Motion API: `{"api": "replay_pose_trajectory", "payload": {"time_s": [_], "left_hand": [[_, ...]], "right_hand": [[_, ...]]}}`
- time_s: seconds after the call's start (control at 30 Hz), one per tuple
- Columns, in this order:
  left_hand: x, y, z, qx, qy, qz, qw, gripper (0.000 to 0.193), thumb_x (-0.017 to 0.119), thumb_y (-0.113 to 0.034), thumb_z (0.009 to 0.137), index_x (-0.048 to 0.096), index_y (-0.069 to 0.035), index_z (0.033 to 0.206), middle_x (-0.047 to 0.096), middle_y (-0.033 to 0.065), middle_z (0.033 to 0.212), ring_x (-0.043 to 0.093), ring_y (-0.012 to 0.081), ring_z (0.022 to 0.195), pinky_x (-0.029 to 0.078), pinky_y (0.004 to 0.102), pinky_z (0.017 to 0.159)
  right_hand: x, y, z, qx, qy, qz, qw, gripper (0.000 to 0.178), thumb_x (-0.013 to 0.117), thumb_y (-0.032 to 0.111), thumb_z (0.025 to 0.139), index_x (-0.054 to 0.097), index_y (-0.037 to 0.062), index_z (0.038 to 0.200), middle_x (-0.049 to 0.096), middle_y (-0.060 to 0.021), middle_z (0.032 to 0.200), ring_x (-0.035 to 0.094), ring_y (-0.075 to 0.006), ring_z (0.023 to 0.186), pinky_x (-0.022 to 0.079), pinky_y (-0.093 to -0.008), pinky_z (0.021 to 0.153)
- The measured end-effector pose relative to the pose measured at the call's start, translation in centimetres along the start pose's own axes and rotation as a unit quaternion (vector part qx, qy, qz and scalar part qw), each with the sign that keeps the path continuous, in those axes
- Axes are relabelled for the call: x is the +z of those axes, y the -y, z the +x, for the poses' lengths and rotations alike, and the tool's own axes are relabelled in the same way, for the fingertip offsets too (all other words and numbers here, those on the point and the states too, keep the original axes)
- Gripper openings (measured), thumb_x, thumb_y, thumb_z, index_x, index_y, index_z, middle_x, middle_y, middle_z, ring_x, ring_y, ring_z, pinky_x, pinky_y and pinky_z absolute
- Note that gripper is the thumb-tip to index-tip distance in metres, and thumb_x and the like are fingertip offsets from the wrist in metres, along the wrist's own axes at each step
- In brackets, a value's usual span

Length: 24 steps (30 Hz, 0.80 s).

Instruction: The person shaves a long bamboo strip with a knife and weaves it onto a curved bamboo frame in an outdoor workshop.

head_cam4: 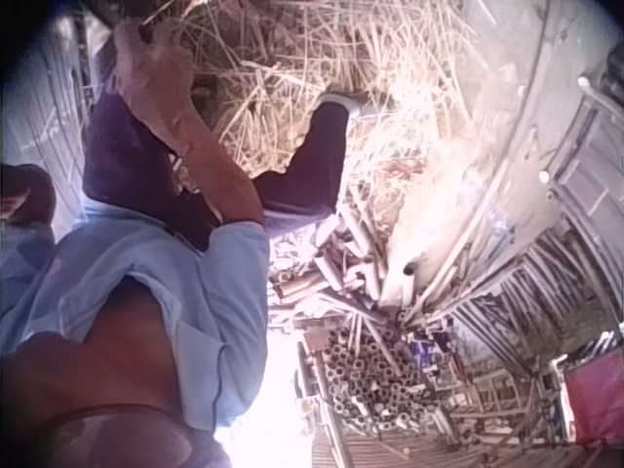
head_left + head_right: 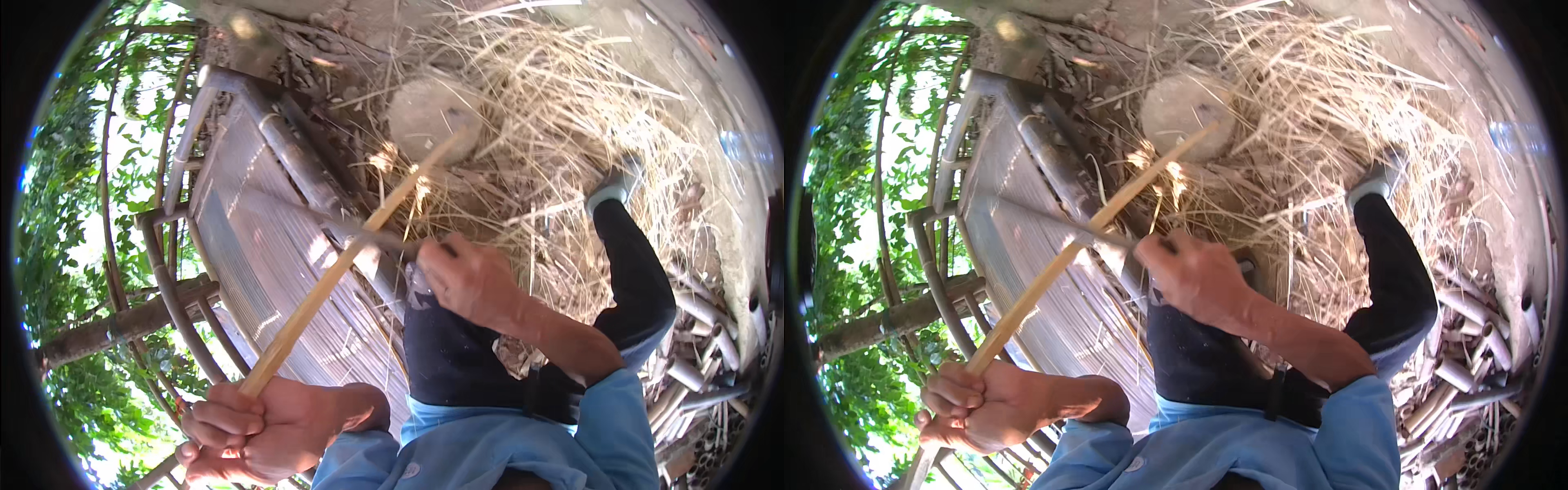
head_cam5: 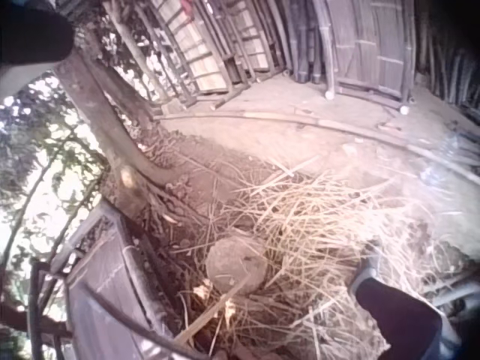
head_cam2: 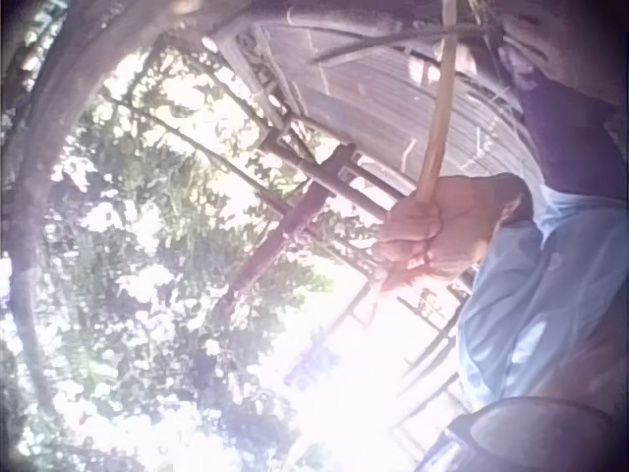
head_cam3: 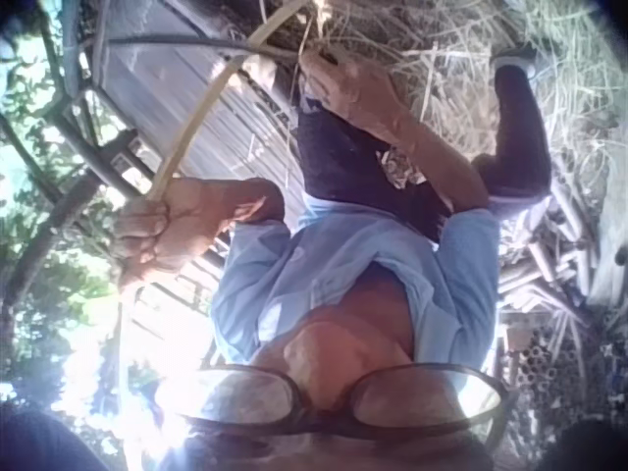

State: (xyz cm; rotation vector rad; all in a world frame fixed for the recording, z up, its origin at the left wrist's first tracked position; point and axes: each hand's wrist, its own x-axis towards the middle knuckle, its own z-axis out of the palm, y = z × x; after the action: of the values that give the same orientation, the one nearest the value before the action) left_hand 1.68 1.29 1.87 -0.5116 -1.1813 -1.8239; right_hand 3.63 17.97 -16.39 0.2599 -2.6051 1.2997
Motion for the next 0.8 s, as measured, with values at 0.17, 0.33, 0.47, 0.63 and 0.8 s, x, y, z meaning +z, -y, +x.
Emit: {"api": "replay_pose_trajectory", "payload": {"time_s": [0.17,0.33,0.47,0.63,0.8], "left_hand": [[-1.2,0.7,0.5,0.027,0.029,0.044,0.998,0.033,0.048,-0.027,0.108,0.038,-0.01,0.082,0.032,-0.0006,0.065,0.031,0.0108,0.051,0.025,0.0248,0.049],[-2.1,0.9,1.7,0.028,0.017,0.078,0.996,0.029,0.054,-0.015,0.101,0.036,-0.011,0.079,0.03,-0.0009,0.065,0.029,0.0104,0.052,0.024,0.0258,0.051],[-3.0,1.3,2.3,0.034,0.015,0.106,0.994,0.031,0.054,-0.008,0.098,0.033,-0.012,0.076,0.027,-0.0005,0.068,0.028,0.0107,0.053,0.024,0.0257,0.053],[-5.4,1.1,4.1,0.086,0.014,0.135,0.987,0.029,0.052,-0.002,0.095,0.033,-0.011,0.075,0.024,-0.001,0.067,0.029,0.0111,0.055,0.025,0.0252,0.055],[-5.7,1.5,3.9,0.131,0.048,0.214,0.967,0.034,0.035,-0.037,0.111,0.047,-0.013,0.09,0.041,-0.0031,0.07,0.041,0.0088,0.059,0.036,0.0222,0.054]], "right_hand": [[3.4,-6.9,0.1,0.045,0.033,0.015,0.998,0.01,0.067,0.01,0.093,0.059,0.0067,0.098,0.059,-0.0136,0.075,0.065,-0.026,0.057,0.054,-0.039,0.046],[5.6,-10.9,0.2,0.034,-0.027,-0.027,0.999,0.012,0.067,0.01,0.093,0.058,0.0056,0.101,0.059,-0.013,0.075,0.062,-0.026,0.054,0.051,-0.0386,0.042],[7.8,-17.2,0.1,0.109,0.023,-0.039,0.993,0.014,0.067,0.011,0.093,0.06,0.007,0.104,0.062,-0.0139,0.079,0.063,-0.0284,0.058,0.054,-0.0399,0.051],[9.3,-20.9,-1.3,0.056,-0.07,-0.079,0.993,0.023,0.062,0.012,0.094,0.06,0.0102,0.117,0.064,-0.0166,0.082,0.065,-0.0359,0.064,0.052,-0.047,0.055],[10.0,-28.4,-3.7,0.273,0.015,-0.098,0.957,0.028,0.062,0.014,0.092,0.052,0.0078,0.118,0.064,-0.0229,0.085,0.064,-0.0452,0.07,0.05,-0.0554,0.063]]}}
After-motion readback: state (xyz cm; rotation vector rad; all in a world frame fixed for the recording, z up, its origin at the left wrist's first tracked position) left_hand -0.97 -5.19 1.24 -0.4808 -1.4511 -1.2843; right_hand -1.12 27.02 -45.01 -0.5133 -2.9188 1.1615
